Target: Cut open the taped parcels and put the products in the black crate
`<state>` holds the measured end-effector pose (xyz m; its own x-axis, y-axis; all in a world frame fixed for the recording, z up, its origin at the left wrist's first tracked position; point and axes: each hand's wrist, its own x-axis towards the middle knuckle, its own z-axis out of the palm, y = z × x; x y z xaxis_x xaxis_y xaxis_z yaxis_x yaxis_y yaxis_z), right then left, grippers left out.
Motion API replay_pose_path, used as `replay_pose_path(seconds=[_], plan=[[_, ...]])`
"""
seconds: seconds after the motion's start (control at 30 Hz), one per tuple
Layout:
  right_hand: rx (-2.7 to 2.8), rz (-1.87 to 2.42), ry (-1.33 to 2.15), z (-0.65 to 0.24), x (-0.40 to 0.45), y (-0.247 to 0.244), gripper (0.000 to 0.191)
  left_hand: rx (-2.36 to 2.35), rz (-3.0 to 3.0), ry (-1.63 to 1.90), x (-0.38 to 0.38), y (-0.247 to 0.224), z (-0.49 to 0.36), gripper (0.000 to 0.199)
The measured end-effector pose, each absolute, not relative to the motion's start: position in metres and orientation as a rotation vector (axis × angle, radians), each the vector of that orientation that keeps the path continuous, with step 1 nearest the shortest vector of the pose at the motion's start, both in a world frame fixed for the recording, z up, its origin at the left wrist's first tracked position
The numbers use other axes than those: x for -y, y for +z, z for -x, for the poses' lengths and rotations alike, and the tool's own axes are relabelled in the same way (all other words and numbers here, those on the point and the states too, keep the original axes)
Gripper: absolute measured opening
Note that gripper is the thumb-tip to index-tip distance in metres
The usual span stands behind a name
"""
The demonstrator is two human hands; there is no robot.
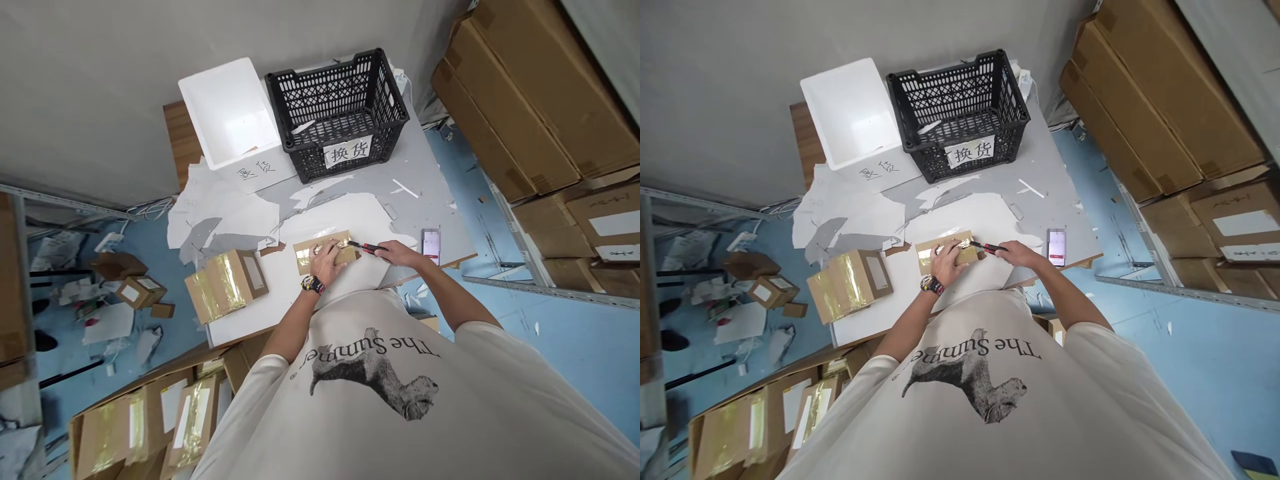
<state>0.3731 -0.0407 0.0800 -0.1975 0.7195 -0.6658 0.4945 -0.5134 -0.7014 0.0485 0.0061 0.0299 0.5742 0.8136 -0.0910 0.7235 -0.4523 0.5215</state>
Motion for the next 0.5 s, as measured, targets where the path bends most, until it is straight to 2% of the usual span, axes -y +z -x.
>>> replay_pose_path(seconds=[0.2,0.27,0.4,0.5], plan=[[1.329,1.847,2.004,-0.374,0.073,0.08,0.055,-1.19,-2.307,0.251,-0.009,0.025,-0.046,0.05],[1.291,1.861,1.973,-0.376,0.085,0.08,0.056,-1.174,-2.285,0.269,-0.009,0.024,-0.045,0.054],[1.059,1.95,1.583,-0.372,0.096,0.08,0.058,-1.148,-2.207,0.369,-0.008,0.027,-0.039,0.069],[0.925,2.002,1.302,-0.348,0.089,0.081,0.06,-1.166,-2.089,0.523,0.0,0.034,-0.035,0.056]])
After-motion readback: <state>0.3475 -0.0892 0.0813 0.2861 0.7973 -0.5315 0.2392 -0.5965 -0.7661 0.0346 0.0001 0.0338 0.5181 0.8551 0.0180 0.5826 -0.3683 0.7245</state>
